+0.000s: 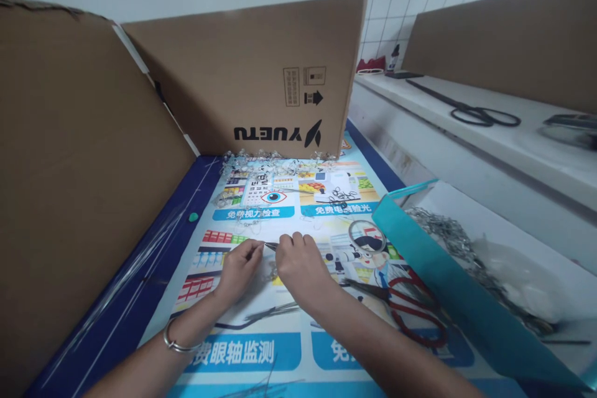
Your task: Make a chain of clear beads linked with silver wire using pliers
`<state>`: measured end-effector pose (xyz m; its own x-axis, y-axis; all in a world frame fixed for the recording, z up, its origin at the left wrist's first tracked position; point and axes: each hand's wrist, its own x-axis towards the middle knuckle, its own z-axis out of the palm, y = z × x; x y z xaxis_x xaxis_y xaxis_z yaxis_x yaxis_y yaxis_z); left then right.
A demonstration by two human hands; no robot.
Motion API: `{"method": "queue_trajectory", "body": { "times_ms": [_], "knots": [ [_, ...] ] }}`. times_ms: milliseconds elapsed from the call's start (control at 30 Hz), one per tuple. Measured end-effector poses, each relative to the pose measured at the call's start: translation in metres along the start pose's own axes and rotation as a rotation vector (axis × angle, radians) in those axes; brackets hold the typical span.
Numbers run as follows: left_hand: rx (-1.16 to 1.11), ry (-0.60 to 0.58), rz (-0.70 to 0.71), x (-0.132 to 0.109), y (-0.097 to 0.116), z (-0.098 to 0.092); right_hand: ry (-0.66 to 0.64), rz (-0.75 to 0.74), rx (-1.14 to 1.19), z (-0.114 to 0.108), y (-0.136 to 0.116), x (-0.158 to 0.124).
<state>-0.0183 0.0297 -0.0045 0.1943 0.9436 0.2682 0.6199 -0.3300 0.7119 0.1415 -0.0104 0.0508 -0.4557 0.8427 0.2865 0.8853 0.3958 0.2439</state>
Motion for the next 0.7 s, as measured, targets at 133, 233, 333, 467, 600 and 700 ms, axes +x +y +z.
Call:
{"method": "queue_trajectory", "body": {
  "times_ms": [133, 233, 333, 467, 600, 700],
  "knots": [
    [-0.067, -0.034, -0.013, 0.001, -0.001, 0.000, 0.023, 0.013, 0.035, 0.011, 0.005, -0.005],
    [-0.106, -0.038, -0.018, 0.002, -0.002, 0.001, 0.030, 0.050, 0.073, 0.019, 0.009, -0.008],
    [-0.131, -0.029, -0.017, 0.002, -0.002, 0.001, 0.025, 0.097, 0.146, 0.023, 0.013, -0.009],
    [-0.150, -0.036, -0.097, 0.001, 0.001, 0.000, 0.025, 0.143, 0.236, 0.026, 0.019, -0.008],
    [-0.161, -0.046, -0.131, 0.001, 0.006, -0.002, 0.067, 0.157, 0.288, 0.034, 0.021, -0.009],
    [-0.163, -0.040, -0.128, 0.001, 0.008, -0.005, 0.103, 0.142, 0.330, 0.039, 0.020, -0.010]
  ]
}}
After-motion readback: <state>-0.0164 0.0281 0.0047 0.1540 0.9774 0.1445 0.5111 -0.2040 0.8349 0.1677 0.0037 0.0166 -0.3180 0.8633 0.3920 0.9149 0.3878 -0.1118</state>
